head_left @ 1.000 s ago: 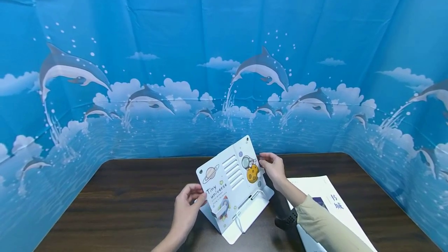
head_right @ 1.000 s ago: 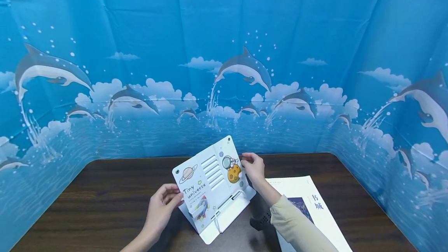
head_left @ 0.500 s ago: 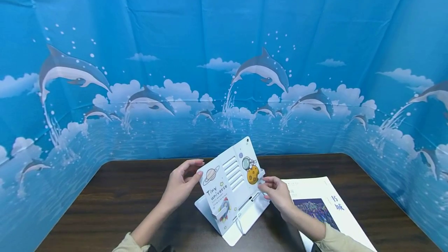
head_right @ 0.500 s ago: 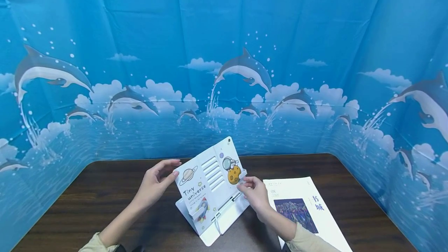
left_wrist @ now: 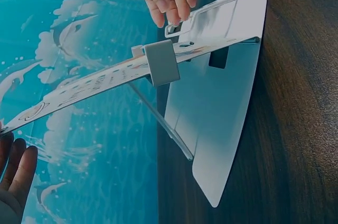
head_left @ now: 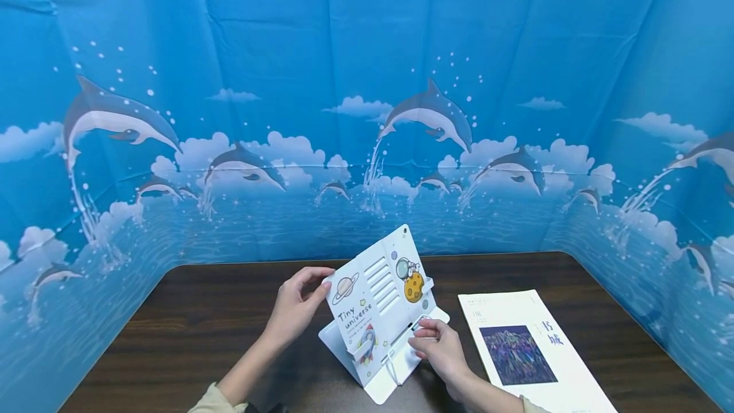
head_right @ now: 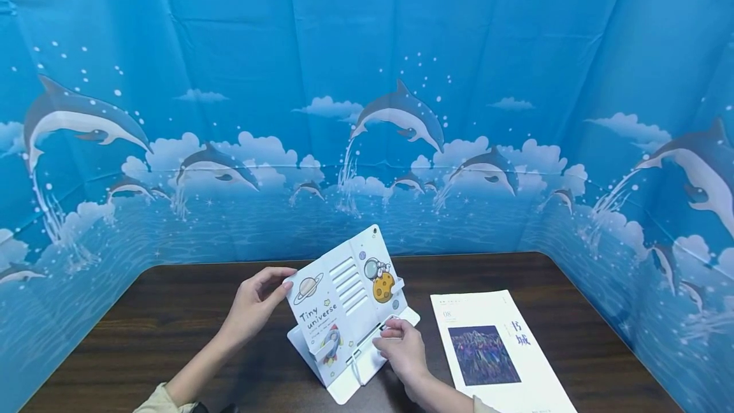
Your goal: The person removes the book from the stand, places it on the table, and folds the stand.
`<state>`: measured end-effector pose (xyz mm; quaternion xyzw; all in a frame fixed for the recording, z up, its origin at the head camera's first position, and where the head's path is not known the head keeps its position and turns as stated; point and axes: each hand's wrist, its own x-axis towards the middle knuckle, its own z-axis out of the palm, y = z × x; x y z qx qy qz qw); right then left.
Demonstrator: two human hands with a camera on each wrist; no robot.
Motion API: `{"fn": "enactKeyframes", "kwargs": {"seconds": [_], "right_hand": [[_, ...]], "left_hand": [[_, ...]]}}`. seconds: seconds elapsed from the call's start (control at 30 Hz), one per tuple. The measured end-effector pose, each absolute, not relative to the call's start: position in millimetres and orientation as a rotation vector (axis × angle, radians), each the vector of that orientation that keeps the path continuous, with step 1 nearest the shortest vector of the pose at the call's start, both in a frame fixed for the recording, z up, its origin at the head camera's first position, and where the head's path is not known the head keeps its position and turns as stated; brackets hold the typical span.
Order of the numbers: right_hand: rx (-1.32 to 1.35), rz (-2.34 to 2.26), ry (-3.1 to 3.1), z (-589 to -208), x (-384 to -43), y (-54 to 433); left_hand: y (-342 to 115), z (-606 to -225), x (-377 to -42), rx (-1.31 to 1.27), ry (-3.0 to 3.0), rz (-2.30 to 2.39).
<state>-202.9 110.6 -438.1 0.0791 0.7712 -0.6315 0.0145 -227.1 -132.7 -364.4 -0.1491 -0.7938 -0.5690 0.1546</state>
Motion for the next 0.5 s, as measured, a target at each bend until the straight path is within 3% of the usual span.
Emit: {"fn": "enactKeyframes", "kwargs": {"seconds": [0.5], "right_hand": [[0.351,-2.166,2.373,-448.6,-200.1,85.2]], "left_hand": [[-133.7,-368.7,-224.6,-0.442,-2.238,-1.643]]}}
